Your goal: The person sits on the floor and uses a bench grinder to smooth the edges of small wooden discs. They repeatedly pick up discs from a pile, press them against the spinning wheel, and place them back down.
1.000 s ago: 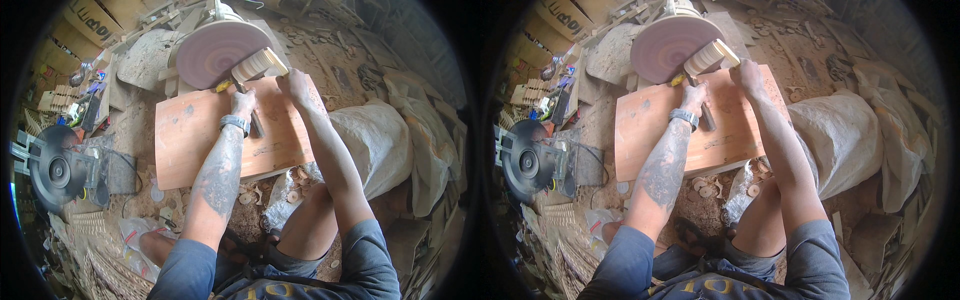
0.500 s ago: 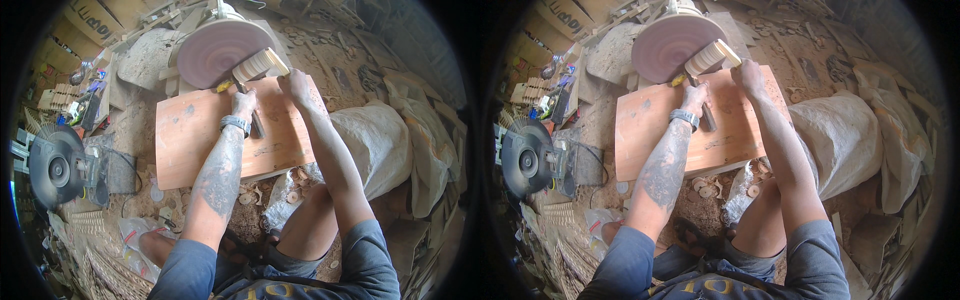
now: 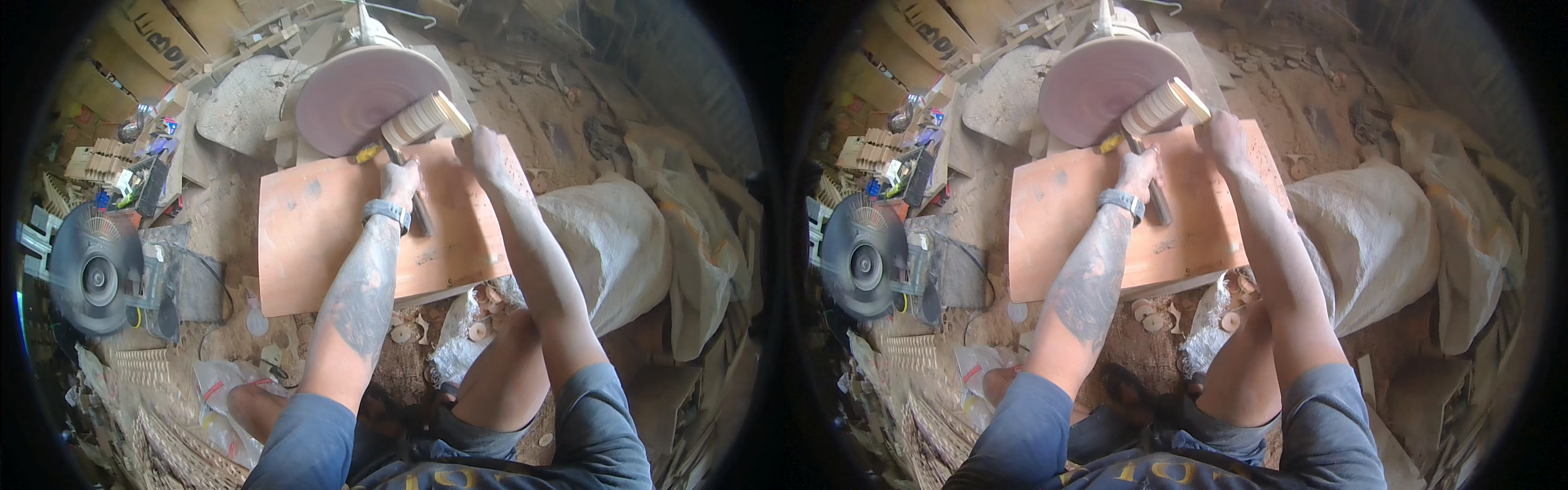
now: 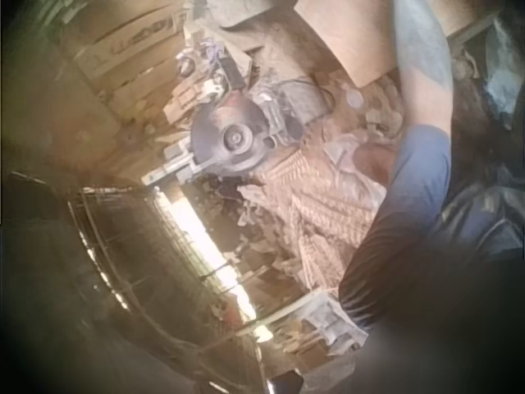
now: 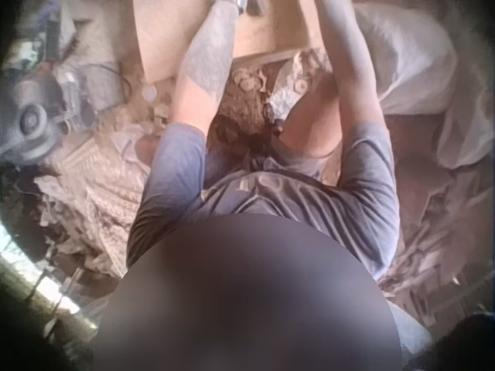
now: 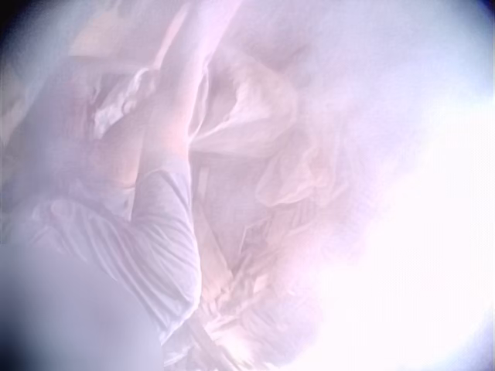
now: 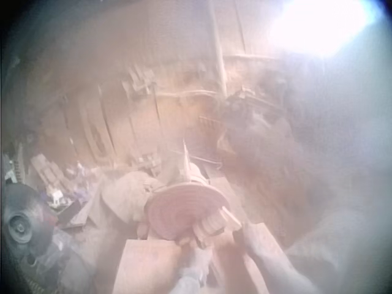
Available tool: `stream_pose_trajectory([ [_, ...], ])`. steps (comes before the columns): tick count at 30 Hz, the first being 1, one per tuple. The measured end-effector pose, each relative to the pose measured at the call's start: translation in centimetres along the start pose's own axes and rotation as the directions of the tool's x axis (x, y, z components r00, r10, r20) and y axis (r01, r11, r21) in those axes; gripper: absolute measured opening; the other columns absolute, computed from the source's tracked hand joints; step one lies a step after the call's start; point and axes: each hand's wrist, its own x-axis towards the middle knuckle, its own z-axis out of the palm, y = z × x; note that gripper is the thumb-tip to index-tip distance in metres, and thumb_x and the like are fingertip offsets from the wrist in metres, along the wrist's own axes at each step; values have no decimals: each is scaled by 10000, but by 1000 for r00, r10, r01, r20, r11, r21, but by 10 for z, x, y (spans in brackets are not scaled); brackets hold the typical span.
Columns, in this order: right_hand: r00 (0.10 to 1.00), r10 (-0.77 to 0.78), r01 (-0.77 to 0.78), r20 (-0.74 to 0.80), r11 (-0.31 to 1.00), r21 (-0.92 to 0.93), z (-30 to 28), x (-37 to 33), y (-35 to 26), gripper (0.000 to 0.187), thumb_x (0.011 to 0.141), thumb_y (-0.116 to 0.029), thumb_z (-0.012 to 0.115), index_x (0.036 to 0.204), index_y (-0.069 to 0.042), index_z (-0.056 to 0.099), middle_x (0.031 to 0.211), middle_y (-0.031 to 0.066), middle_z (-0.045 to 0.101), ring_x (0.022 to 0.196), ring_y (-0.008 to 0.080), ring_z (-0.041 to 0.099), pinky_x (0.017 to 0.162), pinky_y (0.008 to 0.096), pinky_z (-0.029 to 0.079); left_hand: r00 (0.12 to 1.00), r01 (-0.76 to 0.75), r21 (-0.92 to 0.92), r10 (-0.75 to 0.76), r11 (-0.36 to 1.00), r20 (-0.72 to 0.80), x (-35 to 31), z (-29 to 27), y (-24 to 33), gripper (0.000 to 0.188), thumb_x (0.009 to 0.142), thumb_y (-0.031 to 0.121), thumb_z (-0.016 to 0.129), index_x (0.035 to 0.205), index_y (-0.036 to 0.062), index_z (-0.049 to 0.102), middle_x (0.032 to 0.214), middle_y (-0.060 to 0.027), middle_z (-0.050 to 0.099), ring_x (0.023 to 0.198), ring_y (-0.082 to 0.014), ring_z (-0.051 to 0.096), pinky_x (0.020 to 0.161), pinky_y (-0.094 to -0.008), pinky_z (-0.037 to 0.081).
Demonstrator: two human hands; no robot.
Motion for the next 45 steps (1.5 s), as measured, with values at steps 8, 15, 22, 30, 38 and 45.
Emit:
stream_pose_trajectory([
  [8,996,53,-56,70,998,39,-16,-39,-25,247,778,-201,614,842,31,667,686,258,644,654,398,671,627,475,518,995,-84,41,87,996,-55,-33,-19,-7,240,986,182,575,796,59,493,579,-4,446,408,-125,432,343,-311,381],
  [15,993,68,-90,93,964,252,-51,-139,-73,215,800,-160,600,766,50,624,632,273,598,621,422,641,589,473,501,955,-236,231,269,944,-121,-134,-58,-10,311,973,264,621,924,-11,485,618,-70,525,452,-203,508,425,-364,424],
  [22,993,109,-120,52,861,494,-75,-217,-128,308,841,-123,657,613,13,501,487,60,455,470,105,411,462,334,376,809,-484,427,576,764,-115,-228,-91,3,290,965,252,655,921,5,511,658,-8,497,618,-85,459,580,-276,419],
  [30,991,30,-99,131,823,560,-74,-288,-164,290,851,-103,667,651,26,502,493,59,461,471,102,417,467,315,364,914,-402,-2,401,916,-62,-310,-141,11,360,946,402,660,920,58,555,677,-4,551,463,-60,448,399,-212,342],
  [38,925,163,-377,344,273,885,-99,-299,-188,281,971,-282,512,1025,-14,574,586,-18,468,460,78,412,438,255,385,924,-373,-107,357,922,-139,-345,-170,12,422,903,458,701,806,64,585,635,-16,563,440,-68,442,411,-224,352],
  [45,878,-63,-433,474,314,845,-116,-311,-201,431,994,-475,525,1002,-44,528,656,26,489,466,106,420,469,281,421,905,-422,6,421,907,-59,-352,-169,3,509,973,536,536,965,33,609,708,-39,604,471,-63,451,438,-217,363],
])
